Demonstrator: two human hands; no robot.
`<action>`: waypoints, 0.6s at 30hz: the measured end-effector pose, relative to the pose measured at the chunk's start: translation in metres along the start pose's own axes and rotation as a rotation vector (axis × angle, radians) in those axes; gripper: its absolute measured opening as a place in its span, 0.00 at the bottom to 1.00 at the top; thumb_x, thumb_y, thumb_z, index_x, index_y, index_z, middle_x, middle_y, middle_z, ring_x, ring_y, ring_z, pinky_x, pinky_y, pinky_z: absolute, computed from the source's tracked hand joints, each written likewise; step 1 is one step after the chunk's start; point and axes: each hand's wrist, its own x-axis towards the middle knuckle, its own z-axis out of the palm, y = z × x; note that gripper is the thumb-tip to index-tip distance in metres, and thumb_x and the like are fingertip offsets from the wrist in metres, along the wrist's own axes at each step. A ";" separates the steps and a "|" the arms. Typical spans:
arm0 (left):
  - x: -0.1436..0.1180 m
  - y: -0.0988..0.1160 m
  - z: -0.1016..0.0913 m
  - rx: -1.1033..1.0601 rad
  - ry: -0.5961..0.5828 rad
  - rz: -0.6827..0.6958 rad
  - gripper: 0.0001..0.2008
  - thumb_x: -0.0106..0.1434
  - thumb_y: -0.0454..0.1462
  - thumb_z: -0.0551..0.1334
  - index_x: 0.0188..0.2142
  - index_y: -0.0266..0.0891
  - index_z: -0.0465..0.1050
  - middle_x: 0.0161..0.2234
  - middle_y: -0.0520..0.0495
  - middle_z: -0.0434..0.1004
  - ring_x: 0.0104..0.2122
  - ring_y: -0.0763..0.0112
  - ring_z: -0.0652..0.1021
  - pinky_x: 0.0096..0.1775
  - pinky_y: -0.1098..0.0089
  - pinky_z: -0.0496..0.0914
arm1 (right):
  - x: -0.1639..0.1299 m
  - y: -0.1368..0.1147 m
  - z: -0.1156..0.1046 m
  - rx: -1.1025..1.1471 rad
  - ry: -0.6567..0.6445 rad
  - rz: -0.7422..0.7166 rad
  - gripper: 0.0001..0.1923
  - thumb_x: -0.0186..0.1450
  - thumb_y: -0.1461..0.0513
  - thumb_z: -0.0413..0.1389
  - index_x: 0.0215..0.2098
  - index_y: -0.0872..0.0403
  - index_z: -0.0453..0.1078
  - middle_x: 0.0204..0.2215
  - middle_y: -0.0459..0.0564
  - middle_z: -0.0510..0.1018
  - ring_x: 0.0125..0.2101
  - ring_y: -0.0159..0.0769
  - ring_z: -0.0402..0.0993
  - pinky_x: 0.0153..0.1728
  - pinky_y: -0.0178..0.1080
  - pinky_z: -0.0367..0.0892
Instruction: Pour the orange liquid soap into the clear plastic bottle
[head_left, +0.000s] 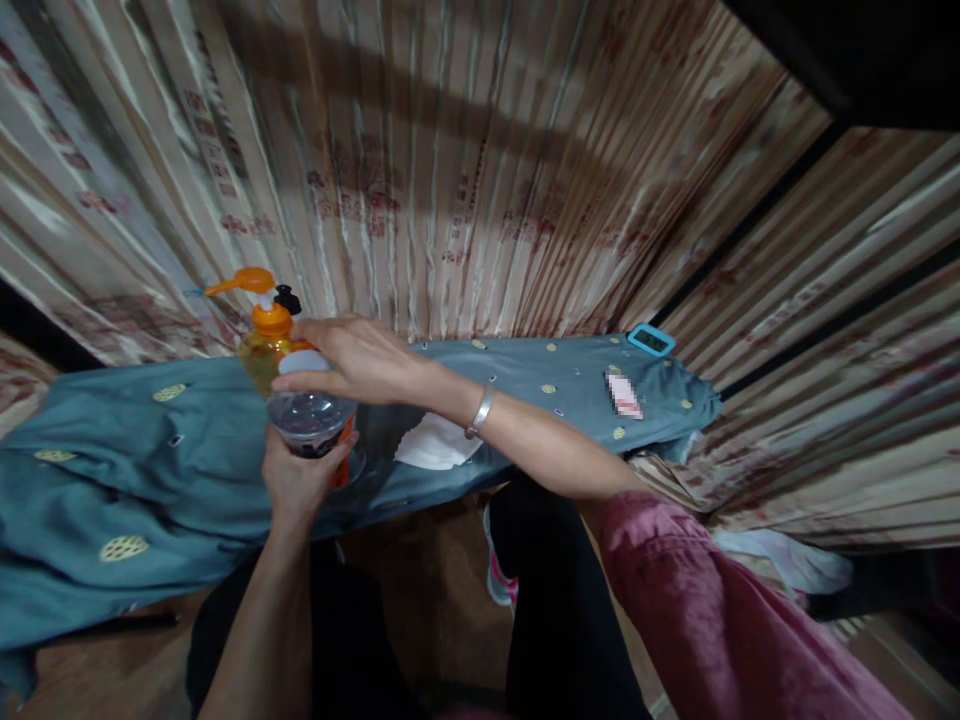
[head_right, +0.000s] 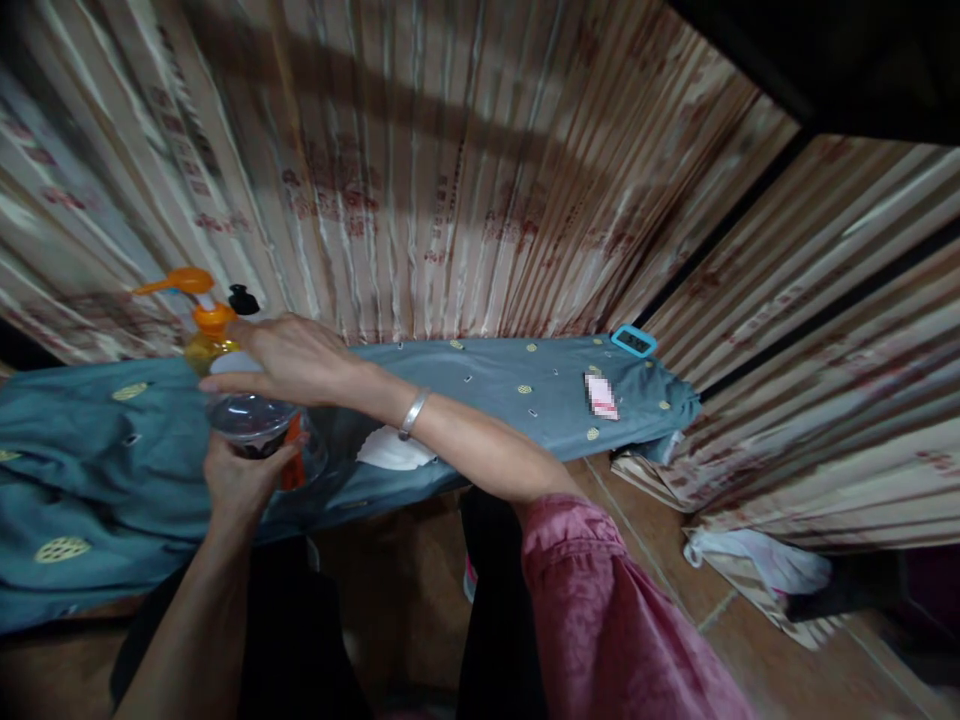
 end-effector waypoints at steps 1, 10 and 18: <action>0.001 0.000 0.000 -0.002 0.004 -0.006 0.56 0.46 0.59 0.88 0.71 0.40 0.82 0.61 0.32 0.95 0.60 0.34 0.94 0.67 0.40 0.89 | 0.000 -0.005 -0.003 -0.063 -0.052 0.006 0.29 0.93 0.50 0.66 0.74 0.69 0.83 0.70 0.76 0.95 0.73 0.64 0.92 0.69 0.51 0.82; 0.006 -0.005 0.001 0.004 0.039 -0.022 0.61 0.42 0.58 0.88 0.72 0.35 0.84 0.63 0.29 0.95 0.63 0.32 0.93 0.71 0.35 0.86 | 0.007 -0.023 -0.025 -0.163 -0.240 -0.064 0.24 0.98 0.55 0.56 0.69 0.70 0.84 0.67 0.74 0.95 0.73 0.57 0.91 0.65 0.44 0.77; 0.007 -0.003 0.004 0.005 0.060 -0.017 0.54 0.40 0.58 0.88 0.65 0.40 0.87 0.57 0.36 0.96 0.57 0.35 0.94 0.66 0.35 0.90 | 0.005 -0.025 -0.036 -0.154 -0.239 -0.122 0.09 0.95 0.61 0.62 0.65 0.57 0.84 0.61 0.57 0.98 0.65 0.49 0.93 0.64 0.43 0.79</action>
